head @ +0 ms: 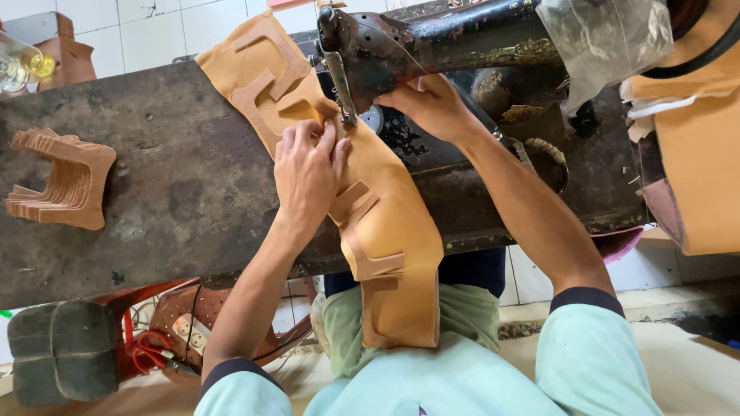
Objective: The person sews tan leather sandal straps and soles together on a treadle sewing machine, guiding the layered leather pieces under the needle and repositioning them to stitch along the edges. After finishing a piece, the person walks to a wooden door, opens it, and returns to the machine to continue sewing.
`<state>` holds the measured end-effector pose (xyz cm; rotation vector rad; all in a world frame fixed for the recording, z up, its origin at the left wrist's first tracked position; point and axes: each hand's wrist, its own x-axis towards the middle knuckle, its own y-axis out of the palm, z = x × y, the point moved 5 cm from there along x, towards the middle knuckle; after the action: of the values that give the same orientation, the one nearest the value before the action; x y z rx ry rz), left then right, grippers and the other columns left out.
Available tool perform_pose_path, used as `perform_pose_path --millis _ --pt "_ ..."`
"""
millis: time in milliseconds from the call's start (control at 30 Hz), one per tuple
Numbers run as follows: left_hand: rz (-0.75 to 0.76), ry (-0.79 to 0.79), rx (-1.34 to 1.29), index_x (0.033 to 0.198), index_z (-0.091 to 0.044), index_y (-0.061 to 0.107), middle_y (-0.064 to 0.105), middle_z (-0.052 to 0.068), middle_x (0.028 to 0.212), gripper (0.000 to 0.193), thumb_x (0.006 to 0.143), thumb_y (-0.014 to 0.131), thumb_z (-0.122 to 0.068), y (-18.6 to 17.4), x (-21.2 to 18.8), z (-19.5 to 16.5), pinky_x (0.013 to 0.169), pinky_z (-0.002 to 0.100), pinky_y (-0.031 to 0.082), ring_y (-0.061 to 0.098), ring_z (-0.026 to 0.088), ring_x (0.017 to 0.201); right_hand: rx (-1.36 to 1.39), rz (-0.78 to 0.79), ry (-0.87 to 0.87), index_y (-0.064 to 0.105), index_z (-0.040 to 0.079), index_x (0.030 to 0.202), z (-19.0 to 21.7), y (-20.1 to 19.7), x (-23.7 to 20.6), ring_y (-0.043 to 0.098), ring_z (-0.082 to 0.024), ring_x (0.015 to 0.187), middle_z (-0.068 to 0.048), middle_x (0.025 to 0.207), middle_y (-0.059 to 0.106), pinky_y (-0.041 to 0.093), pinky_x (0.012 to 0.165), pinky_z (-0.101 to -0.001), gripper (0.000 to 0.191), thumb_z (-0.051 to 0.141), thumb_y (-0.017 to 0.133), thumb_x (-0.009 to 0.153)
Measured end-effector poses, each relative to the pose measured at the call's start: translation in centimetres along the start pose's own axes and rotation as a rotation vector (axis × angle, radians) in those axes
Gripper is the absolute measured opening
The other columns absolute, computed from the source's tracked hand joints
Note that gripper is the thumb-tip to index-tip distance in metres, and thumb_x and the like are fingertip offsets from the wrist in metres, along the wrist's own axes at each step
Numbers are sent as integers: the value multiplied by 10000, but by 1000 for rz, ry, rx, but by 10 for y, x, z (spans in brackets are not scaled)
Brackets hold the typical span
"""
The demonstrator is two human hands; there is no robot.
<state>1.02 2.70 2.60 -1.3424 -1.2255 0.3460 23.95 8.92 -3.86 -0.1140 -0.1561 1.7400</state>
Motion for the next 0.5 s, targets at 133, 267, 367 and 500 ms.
perform_pose_path --millis 133,267,367,500 --pt "-11 -1 5 1230 -34 735 622 86 1098 351 994 721 -292 -1 0 -1 892 423 482 579 284 1062 18 1 -24 774 46 847 4 2 0 492 -31 604 58 608 515 424 590 -241 211 179 721 1003" --pt "-17 7 9 1226 -35 737 622 92 1093 348 987 727 -288 0 0 -1 877 424 486 580 289 1052 -7 -18 15 769 72 883 7 2 -1 442 -36 604 80 637 504 343 559 -261 148 188 735 968" --pt "-18 3 3 1207 -42 741 623 94 1079 337 980 735 -292 0 0 -2 863 427 487 582 295 1039 27 1 -21 774 81 929 14 4 -2 452 -37 632 78 677 530 351 578 -257 116 178 726 972" --pt "-19 5 0 1196 -46 742 627 93 1076 333 973 737 -293 -2 2 -3 855 428 487 581 298 1033 124 22 -56 780 85 1002 24 7 -3 595 -15 779 67 841 692 467 688 -226 112 167 707 978"
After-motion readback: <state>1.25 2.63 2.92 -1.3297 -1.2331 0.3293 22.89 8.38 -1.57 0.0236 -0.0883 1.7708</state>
